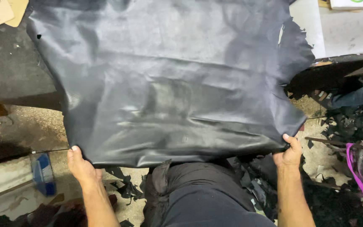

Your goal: The person repeatedly lifts, unfolds, and smooths a large black leather hide on a work table. They adjust the hide's position multiple times, spreading it flat with both hands and occasionally lifting it to reposition it.

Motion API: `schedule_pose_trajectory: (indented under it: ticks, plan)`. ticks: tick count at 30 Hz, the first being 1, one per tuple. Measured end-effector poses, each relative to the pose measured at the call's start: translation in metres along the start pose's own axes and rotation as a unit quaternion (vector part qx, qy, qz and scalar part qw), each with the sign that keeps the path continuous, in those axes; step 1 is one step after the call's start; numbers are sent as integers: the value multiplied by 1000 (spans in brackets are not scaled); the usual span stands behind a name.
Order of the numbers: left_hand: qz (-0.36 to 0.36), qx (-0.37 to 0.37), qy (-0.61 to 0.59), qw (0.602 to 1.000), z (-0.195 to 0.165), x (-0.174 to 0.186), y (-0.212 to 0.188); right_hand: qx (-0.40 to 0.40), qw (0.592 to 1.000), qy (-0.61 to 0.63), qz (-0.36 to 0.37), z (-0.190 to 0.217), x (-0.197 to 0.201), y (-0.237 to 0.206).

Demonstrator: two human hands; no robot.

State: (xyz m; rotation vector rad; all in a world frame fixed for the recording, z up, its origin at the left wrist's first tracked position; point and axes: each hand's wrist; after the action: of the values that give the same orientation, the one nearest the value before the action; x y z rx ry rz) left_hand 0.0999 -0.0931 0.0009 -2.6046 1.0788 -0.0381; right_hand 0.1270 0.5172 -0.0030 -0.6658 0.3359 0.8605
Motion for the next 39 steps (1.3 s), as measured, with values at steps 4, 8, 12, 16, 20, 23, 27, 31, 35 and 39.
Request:
schedule_pose_trajectory:
  ticks: [4, 8, 12, 16, 20, 23, 27, 31, 35, 39]
  plan:
    - [-16, 49, -31, 998, -15, 1, -4, -9, 998, -41, -44, 7, 10, -13]
    - [0, 35, -37, 999, -21, 14, 3, 32, 996, -86, 5, 17, 7, -21]
    - [32, -8, -57, 998, -6, 27, 1, 52, 995, -70, 41, 27, 4, -21]
    - [40, -28, -74, 996, 9, 36, -5, 62, 994, -72, 47, 31, 8, -14]
    - [58, -68, -61, 994, 14, 43, -10, 55, 995, -77, 43, 32, 2, -14]
    - [65, -53, -70, 994, 12, 54, -17, 77, 992, -74, 62, 37, -8, -24]
    - [38, -7, -59, 998, 5, 85, -31, 109, 988, -84, 67, 51, 1, -48]
    - [40, 23, -97, 994, 2, 116, -41, 112, 989, -65, 78, 60, 42, -61]
    - [67, 31, -114, 991, 5, 125, -45, 88, 992, -43, 83, 62, 83, -64]
    - [77, 32, -130, 988, 4, 124, -49, 79, 994, -29, 69, 59, 99, -66]
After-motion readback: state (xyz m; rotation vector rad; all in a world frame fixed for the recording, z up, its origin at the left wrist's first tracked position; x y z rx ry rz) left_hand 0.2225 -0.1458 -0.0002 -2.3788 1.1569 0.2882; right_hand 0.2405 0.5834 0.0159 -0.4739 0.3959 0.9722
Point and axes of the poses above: each hand's wrist, its own y-axis towards the middle knuckle, its own x-axis out of the back of the hand, z = x × y, and after that the axes turned 4 degrees about y, right-handed
